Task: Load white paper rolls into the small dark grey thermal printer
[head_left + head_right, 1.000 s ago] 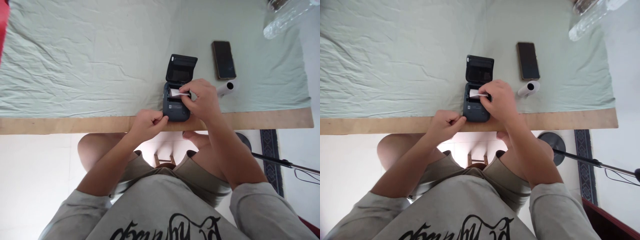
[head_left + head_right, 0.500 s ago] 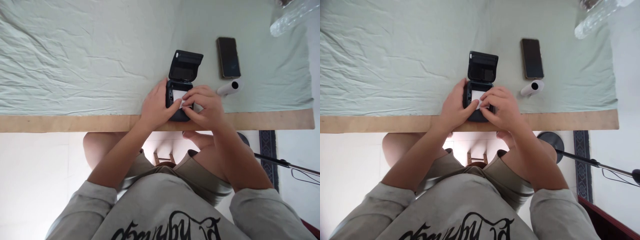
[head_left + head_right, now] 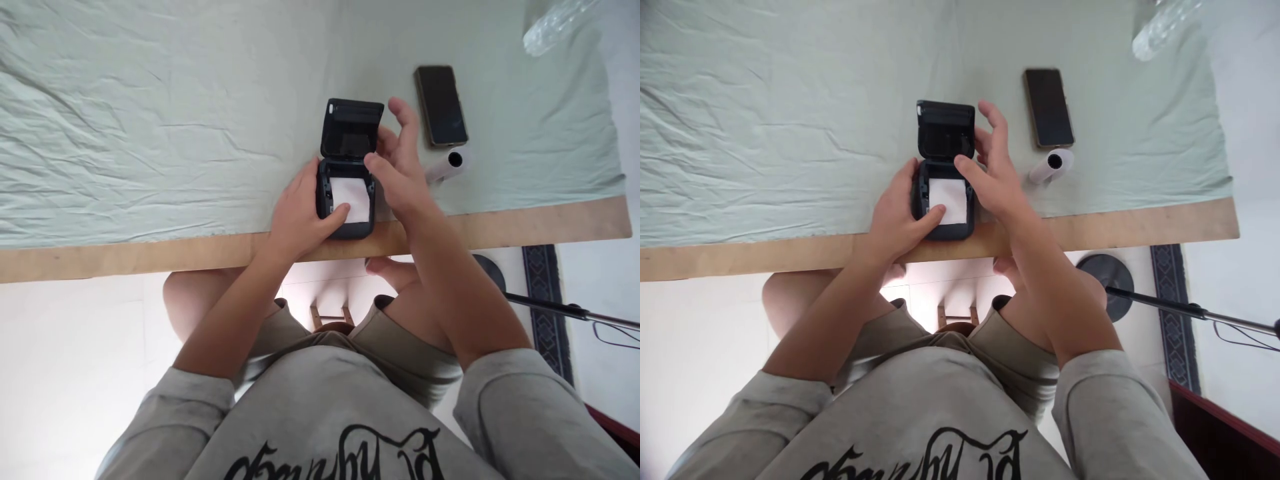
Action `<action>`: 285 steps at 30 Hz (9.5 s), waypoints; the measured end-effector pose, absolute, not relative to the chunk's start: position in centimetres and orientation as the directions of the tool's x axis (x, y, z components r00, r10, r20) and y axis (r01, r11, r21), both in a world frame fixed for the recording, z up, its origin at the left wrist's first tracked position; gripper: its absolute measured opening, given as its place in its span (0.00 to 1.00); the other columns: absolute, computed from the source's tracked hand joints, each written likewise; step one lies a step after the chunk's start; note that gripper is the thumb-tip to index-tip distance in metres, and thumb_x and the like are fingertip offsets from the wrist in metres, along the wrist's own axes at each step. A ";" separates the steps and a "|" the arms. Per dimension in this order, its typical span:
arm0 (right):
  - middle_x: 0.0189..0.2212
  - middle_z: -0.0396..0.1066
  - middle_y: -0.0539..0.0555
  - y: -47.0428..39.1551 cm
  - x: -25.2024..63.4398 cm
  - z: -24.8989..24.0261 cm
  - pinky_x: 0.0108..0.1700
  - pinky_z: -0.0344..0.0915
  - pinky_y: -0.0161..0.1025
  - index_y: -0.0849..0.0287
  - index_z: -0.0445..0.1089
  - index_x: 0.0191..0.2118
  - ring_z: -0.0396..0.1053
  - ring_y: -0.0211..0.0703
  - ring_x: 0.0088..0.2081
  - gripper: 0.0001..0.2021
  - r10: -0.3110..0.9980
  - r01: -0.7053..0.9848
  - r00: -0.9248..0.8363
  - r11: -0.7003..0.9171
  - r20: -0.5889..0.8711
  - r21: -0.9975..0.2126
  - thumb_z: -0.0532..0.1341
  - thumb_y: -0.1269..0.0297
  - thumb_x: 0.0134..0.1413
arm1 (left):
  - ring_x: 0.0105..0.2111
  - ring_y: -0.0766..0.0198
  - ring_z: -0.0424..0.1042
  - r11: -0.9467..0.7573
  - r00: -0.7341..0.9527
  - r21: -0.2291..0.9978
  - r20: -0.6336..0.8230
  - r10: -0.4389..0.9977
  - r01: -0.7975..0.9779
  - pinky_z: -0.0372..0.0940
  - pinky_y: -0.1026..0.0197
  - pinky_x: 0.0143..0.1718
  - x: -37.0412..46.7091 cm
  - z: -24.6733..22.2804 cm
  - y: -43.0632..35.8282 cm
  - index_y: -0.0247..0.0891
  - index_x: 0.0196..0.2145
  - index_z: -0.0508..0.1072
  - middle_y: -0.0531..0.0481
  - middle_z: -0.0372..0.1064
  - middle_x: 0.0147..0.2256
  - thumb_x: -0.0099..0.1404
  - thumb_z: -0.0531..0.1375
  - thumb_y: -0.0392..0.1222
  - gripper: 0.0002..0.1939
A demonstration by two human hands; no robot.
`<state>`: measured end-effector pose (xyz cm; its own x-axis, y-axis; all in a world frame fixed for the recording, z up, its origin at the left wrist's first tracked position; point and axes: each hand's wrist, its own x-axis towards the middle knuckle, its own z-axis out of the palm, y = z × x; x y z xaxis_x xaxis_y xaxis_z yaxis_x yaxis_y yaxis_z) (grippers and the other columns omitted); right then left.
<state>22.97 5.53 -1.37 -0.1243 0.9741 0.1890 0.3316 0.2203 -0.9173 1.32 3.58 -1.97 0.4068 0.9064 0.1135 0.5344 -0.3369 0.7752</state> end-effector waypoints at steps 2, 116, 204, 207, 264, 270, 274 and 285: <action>0.56 0.73 0.51 5.6 22.7 -1.0 0.64 0.68 0.57 0.40 0.42 0.63 0.72 0.49 0.59 0.30 0.977 0.179 -0.084 0.209 0.197 -0.961 0.57 0.52 0.61 | 0.70 0.43 0.59 -0.339 0.409 0.767 0.110 0.906 0.545 0.56 0.45 0.70 1.3 -1.9 3.6 0.39 0.71 0.55 0.37 0.58 0.70 0.67 0.61 0.61 0.42; 0.74 0.51 0.60 1.2 26.7 -0.5 0.74 0.51 0.65 0.46 0.39 0.77 0.52 0.66 0.73 0.65 0.913 0.584 -0.401 0.185 -0.082 -0.790 0.73 0.32 0.39 | 0.71 0.38 0.56 -0.380 0.440 0.431 -0.045 0.897 0.818 0.54 0.43 0.70 0.4 -0.3 0.3 0.30 0.73 0.52 0.29 0.53 0.72 0.59 0.68 0.67 0.58; 0.42 0.82 0.48 6.2 22.1 3.8 0.46 0.73 0.60 0.42 0.75 0.50 0.77 0.59 0.44 0.17 0.918 0.861 -0.384 0.317 -0.097 -0.398 0.68 0.57 0.54 | 0.68 0.41 0.63 -0.363 0.427 0.490 -0.021 0.904 0.792 0.49 0.43 0.71 0.2 0.1 0.5 0.34 0.70 0.57 0.33 0.65 0.66 0.58 0.69 0.66 0.53; 0.44 0.81 0.49 6.0 21.9 4.8 0.49 0.72 0.62 0.45 0.74 0.50 0.77 0.61 0.46 0.16 0.918 0.868 -0.382 0.315 -0.110 -0.385 0.66 0.62 0.54 | 0.68 0.41 0.63 -0.360 0.424 0.487 -0.023 0.905 0.796 0.49 0.42 0.71 0.3 0.1 0.5 0.34 0.70 0.57 0.33 0.64 0.66 0.58 0.69 0.67 0.53; 0.57 0.69 0.55 2.0 33.6 -1.0 0.60 0.68 0.61 0.41 0.63 0.58 0.70 0.55 0.57 0.28 0.917 0.844 0.196 0.023 0.348 -0.536 0.68 0.62 0.51 | 0.68 0.41 0.63 -0.364 0.432 0.445 -0.058 0.900 0.818 0.47 0.43 0.72 0.5 0.4 0.5 0.30 0.70 0.55 0.33 0.64 0.67 0.61 0.66 0.65 0.52; 0.51 0.69 0.56 2.5 34.4 -1.5 0.62 0.64 0.65 0.45 0.66 0.54 0.68 0.58 0.55 0.24 0.908 0.864 0.244 -0.044 0.341 -0.501 0.69 0.61 0.50 | 0.68 0.40 0.62 -0.356 0.424 0.426 -0.071 0.903 0.831 0.47 0.44 0.72 0.6 0.2 0.5 0.30 0.71 0.54 0.33 0.62 0.68 0.60 0.66 0.66 0.53; 0.49 0.69 0.56 2.7 34.6 -2.0 0.62 0.63 0.61 0.49 0.68 0.49 0.67 0.56 0.54 0.21 0.905 0.846 0.264 -0.052 0.333 -0.531 0.70 0.62 0.49 | 0.68 0.40 0.61 -0.352 0.420 0.434 -0.068 0.905 0.829 0.47 0.43 0.72 0.6 0.2 0.6 0.35 0.71 0.54 0.36 0.61 0.69 0.60 0.66 0.65 0.52; 0.42 0.76 0.53 2.6 35.3 -3.4 0.52 0.71 0.65 0.44 0.70 0.46 0.73 0.58 0.45 0.16 0.884 0.839 0.217 0.049 0.415 -0.543 0.68 0.58 0.49 | 0.66 0.37 0.63 -0.334 0.407 0.446 -0.077 0.910 0.830 0.50 0.41 0.70 0.8 0.7 0.7 0.35 0.70 0.56 0.35 0.64 0.66 0.57 0.70 0.63 0.53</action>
